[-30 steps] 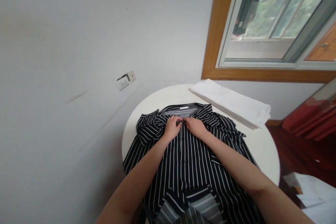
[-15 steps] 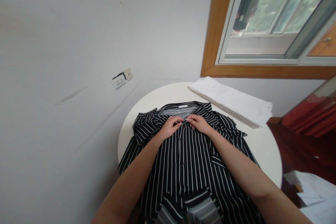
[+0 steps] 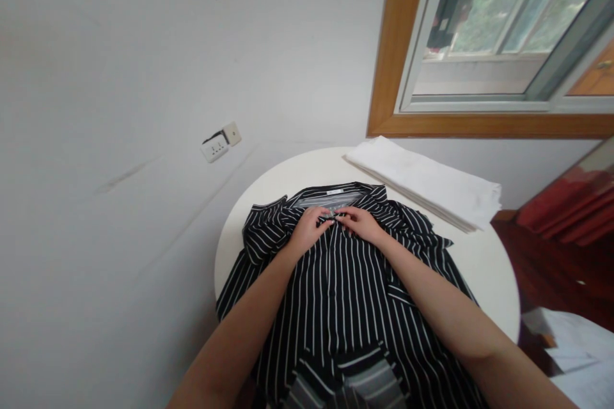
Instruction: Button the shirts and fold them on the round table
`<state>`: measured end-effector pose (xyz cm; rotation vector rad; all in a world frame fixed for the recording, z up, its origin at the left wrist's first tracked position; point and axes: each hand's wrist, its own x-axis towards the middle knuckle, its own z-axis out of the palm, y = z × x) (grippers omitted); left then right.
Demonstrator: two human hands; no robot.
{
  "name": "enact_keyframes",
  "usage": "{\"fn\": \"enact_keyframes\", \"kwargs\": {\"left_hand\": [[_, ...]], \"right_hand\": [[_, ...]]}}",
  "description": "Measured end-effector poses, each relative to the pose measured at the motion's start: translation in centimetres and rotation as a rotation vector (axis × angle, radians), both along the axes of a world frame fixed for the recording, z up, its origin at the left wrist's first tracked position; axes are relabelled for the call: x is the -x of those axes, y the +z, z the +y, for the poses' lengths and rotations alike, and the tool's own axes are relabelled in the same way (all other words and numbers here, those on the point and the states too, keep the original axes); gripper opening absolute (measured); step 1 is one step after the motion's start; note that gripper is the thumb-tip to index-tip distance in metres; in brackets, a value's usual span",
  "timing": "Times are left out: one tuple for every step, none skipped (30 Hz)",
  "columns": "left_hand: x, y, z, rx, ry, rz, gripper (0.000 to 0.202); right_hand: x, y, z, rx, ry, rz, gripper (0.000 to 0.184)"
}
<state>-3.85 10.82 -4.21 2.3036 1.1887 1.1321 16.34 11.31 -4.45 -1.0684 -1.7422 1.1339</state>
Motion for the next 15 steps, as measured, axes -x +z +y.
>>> {"fn": "enact_keyframes", "kwargs": {"left_hand": [[0.12,-0.05,0.09,-0.002,0.002,0.003,0.02],[0.24,-0.05,0.16,-0.004,-0.006,0.011,0.019],[0.38,0.0,0.2,-0.005,-0.019,0.021,0.017],[0.51,0.08,0.22,-0.007,-0.031,0.03,0.015],[0.63,0.18,0.21,-0.009,-0.039,0.038,0.014],[0.73,0.28,0.19,-0.012,-0.046,0.045,0.014],[0.8,0.37,0.15,-0.017,-0.05,0.047,0.015],[0.82,0.43,0.1,-0.022,-0.053,0.045,0.016],[0.8,0.47,0.05,-0.029,-0.055,0.037,0.017],[0.72,0.48,0.0,-0.037,-0.057,0.025,0.018],[0.61,0.46,-0.06,-0.044,-0.056,0.012,0.018],[0.46,0.44,-0.12,-0.05,-0.053,-0.001,0.018],[0.29,0.41,-0.19,-0.054,-0.05,-0.012,0.018],[0.1,0.39,-0.27,-0.055,-0.047,-0.021,0.017],[-0.09,0.38,-0.36,-0.055,-0.043,-0.028,0.016]], "right_hand": [[0.06,-0.03,-0.06,-0.049,-0.016,-0.042,0.032],[0.14,-0.04,-0.13,-0.1,-0.038,-0.086,0.029],[0.22,-0.03,-0.18,-0.139,-0.061,-0.123,0.026],[0.29,0.0,-0.23,-0.157,-0.079,-0.141,0.024],[0.34,0.04,-0.25,-0.15,-0.086,-0.134,0.026],[0.37,0.07,-0.26,-0.121,-0.087,-0.102,0.029],[0.38,0.1,-0.25,-0.08,-0.082,-0.056,0.032],[0.37,0.12,-0.23,-0.041,-0.077,-0.008,0.035],[0.35,0.14,-0.2,-0.015,-0.073,0.029,0.037],[0.33,0.16,-0.18,-0.006,-0.073,0.05,0.038],[0.31,0.19,-0.19,-0.012,-0.075,0.053,0.039],[0.31,0.23,-0.21,-0.031,-0.076,0.042,0.04],[0.32,0.3,-0.26,-0.054,-0.071,0.022,0.041],[0.35,0.38,-0.33,-0.075,-0.062,0.0,0.042],[0.4,0.47,-0.42,-0.088,-0.049,-0.019,0.043]]}}
